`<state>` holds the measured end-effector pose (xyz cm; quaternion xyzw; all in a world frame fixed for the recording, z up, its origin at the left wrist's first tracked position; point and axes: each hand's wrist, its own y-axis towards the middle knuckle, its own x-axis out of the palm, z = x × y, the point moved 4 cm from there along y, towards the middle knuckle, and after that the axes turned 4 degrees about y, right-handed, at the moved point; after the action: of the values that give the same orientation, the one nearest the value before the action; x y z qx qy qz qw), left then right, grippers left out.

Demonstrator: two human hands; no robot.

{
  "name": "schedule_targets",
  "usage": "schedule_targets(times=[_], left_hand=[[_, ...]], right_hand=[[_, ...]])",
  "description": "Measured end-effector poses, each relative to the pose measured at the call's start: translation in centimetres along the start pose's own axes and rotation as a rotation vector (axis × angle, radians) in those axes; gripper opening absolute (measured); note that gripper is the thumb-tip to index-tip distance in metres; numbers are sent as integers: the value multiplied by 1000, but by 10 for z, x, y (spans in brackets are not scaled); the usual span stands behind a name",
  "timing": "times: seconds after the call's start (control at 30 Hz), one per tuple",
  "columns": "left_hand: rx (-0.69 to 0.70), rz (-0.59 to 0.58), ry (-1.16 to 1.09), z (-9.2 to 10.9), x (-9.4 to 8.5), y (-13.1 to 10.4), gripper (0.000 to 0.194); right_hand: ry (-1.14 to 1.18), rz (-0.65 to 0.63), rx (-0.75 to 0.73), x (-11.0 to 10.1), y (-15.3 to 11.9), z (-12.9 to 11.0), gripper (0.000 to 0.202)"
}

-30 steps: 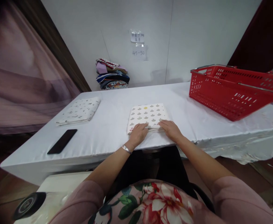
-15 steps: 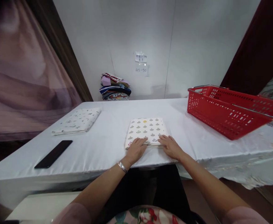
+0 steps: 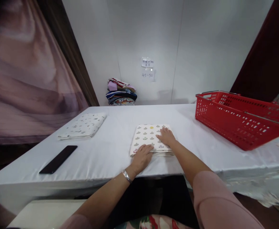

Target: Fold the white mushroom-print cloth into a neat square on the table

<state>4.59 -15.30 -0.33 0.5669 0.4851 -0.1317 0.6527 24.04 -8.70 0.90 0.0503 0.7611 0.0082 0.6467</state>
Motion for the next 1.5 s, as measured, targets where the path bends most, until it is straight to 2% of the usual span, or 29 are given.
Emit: schedule_targets(times=[0.13, 0.27, 0.47, 0.57, 0.67, 0.87, 0.97, 1.13, 1.27, 1.5], left_hand=[[-9, -53, -25, 1, 1, 0, 17], [4, -92, -50, 2, 3, 0, 17], [-27, -38, -39, 4, 3, -2, 20], [-36, -32, -51, 5, 3, -2, 20], [-40, -39, -65, 6, 3, -2, 19], [-58, -95, -98, 5, 7, -2, 16], [-87, -108, -100, 3, 9, -2, 16], [-100, -126, -97, 4, 9, -2, 16], [-97, -136, -101, 4, 8, -3, 16], [-105, -130, -107, 3, 12, -4, 14]], right_hand=[[-30, -14, 12, 2, 6, 7, 57], [-33, 14, -45, 1, 13, -4, 56], [0, -18, -48, 11, 33, -10, 58], [-2, -18, -24, 9, 36, -11, 60], [15, -45, -14, 5, 36, -21, 64], [67, -110, -297, 17, 46, -61, 64], [64, -120, -289, 23, 52, -62, 65], [73, -202, -238, 19, 57, -68, 70], [71, -179, -258, 18, 63, -78, 72], [68, -166, -263, 27, 70, -77, 72]])
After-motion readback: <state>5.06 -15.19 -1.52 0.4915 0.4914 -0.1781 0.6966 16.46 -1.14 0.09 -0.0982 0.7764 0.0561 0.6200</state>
